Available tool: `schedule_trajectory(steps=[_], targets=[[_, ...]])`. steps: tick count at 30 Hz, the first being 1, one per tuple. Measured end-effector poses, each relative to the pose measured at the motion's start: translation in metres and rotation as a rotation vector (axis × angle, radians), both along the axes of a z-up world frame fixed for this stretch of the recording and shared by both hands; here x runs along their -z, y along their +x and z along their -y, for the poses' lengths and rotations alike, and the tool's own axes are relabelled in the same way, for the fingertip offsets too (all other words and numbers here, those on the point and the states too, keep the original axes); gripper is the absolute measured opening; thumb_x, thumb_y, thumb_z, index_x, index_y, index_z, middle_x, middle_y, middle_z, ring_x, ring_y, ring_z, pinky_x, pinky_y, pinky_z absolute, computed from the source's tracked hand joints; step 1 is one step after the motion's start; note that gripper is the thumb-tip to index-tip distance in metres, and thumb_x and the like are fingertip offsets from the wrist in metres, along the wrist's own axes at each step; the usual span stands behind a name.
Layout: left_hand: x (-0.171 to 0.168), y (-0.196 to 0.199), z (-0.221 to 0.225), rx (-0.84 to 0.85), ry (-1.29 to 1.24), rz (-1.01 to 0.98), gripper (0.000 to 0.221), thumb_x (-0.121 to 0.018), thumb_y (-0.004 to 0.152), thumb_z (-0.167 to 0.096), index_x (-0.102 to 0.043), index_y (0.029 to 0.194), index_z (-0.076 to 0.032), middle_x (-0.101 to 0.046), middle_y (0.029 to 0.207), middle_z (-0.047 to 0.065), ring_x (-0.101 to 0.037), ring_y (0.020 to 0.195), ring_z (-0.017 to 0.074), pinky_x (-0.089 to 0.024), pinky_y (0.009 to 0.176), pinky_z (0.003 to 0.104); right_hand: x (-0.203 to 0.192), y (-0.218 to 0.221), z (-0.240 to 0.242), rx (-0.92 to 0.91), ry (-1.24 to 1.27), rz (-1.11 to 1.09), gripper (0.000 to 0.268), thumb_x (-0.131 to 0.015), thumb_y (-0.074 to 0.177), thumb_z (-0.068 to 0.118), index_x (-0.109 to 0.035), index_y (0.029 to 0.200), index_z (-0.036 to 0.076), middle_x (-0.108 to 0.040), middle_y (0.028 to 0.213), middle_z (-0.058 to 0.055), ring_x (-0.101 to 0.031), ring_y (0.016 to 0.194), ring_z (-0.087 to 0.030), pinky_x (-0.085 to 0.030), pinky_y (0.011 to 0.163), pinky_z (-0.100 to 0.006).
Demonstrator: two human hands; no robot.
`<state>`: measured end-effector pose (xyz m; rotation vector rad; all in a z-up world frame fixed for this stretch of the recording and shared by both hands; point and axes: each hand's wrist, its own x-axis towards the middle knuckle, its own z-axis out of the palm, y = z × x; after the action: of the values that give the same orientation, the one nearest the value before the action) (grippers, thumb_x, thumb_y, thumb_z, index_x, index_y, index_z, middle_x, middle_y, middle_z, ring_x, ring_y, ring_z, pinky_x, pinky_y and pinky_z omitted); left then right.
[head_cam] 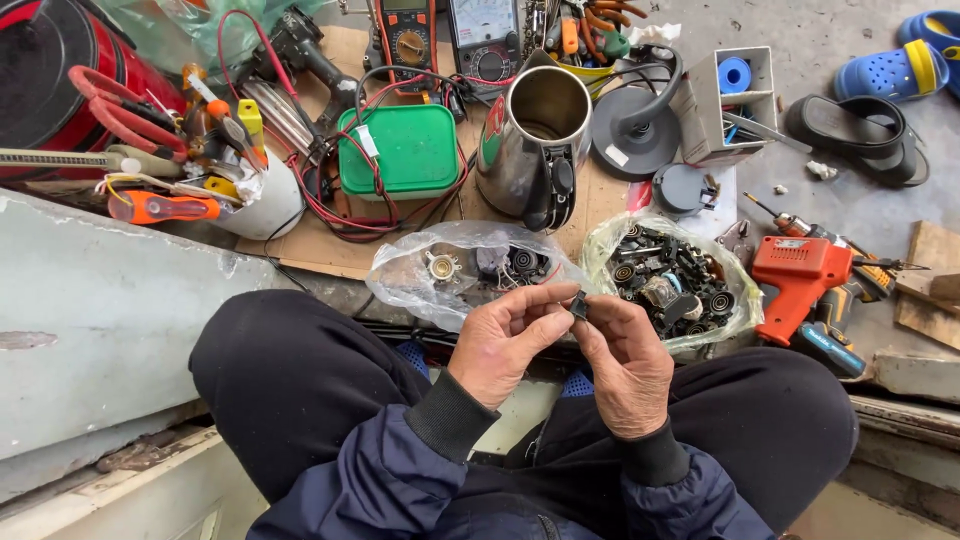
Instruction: The person is searching through a bag of small electronic components to select a part for repair, then uses a power drill on the device.
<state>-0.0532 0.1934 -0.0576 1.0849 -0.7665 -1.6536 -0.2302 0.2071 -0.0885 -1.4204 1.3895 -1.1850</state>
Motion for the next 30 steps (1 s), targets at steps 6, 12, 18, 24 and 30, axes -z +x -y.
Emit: schedule_trajectory(steps=[6, 12, 18, 24, 30], targets=[[0.012, 0.002, -0.002, -0.031, -0.087, 0.025, 0.034, -0.071, 0.102, -0.014, -0.078, 0.134, -0.007, -0.074, 0.152, 0.017, -0.075, 0.118, 0.0130, -0.065, 0.105, 0.029, -0.009, 0.010, 0.002, -0.012, 0.012, 0.049, 0.026, -0.075, 0.103, 0.004, -0.071, 0.129, 0.002, -0.081, 0.112, -0.010, -0.079, 0.103, -0.013, -0.066, 0.096, -0.025], [0.026, 0.005, -0.005, -0.105, -0.568, 0.655, 0.025, -0.082, 0.100, -0.017, -0.083, 0.125, -0.013, -0.084, 0.114, 0.005, -0.082, 0.101, 0.0171, -0.064, 0.092, 0.030, 0.000, 0.009, 0.004, 0.060, 0.013, 0.011, 0.023, -0.078, 0.102, 0.007, -0.074, 0.124, 0.003, -0.080, 0.109, -0.008, -0.082, 0.095, -0.015, -0.068, 0.092, -0.025], [0.018, 0.003, -0.003, -0.137, -0.586, 0.770, 0.018, -0.075, 0.103, -0.015, -0.086, 0.116, -0.011, -0.085, 0.105, 0.005, -0.082, 0.091, 0.0194, -0.063, 0.080, 0.033, 0.000, 0.012, 0.009, 0.049, 0.054, 0.079, 0.018, -0.077, 0.102, 0.011, -0.076, 0.117, 0.002, -0.079, 0.096, -0.006, -0.076, 0.081, -0.013, -0.065, 0.076, -0.027], [-0.004, 0.004, 0.052, -0.152, 0.074, 0.240, 0.018, -0.082, 0.096, -0.016, -0.091, 0.106, -0.004, -0.081, 0.080, 0.004, -0.069, 0.074, 0.0110, -0.061, 0.073, 0.028, -0.068, 0.016, 0.071, -0.081, 0.051, -0.087, 0.027, -0.068, 0.106, 0.017, -0.083, 0.126, 0.006, -0.081, 0.085, -0.008, -0.075, 0.072, -0.014, -0.063, 0.073, -0.027], [-0.003, 0.019, 0.139, -0.315, 0.088, 0.056, 0.032, -0.094, 0.086, -0.024, -0.086, 0.113, -0.009, -0.083, 0.092, 0.010, -0.080, 0.076, 0.0174, -0.071, 0.075, 0.034, -0.096, 0.002, 0.167, -0.135, -0.035, -0.143, 0.027, -0.075, 0.109, 0.022, -0.083, 0.128, 0.005, -0.079, 0.103, -0.019, -0.077, 0.090, -0.026, -0.066, 0.079, -0.037]])
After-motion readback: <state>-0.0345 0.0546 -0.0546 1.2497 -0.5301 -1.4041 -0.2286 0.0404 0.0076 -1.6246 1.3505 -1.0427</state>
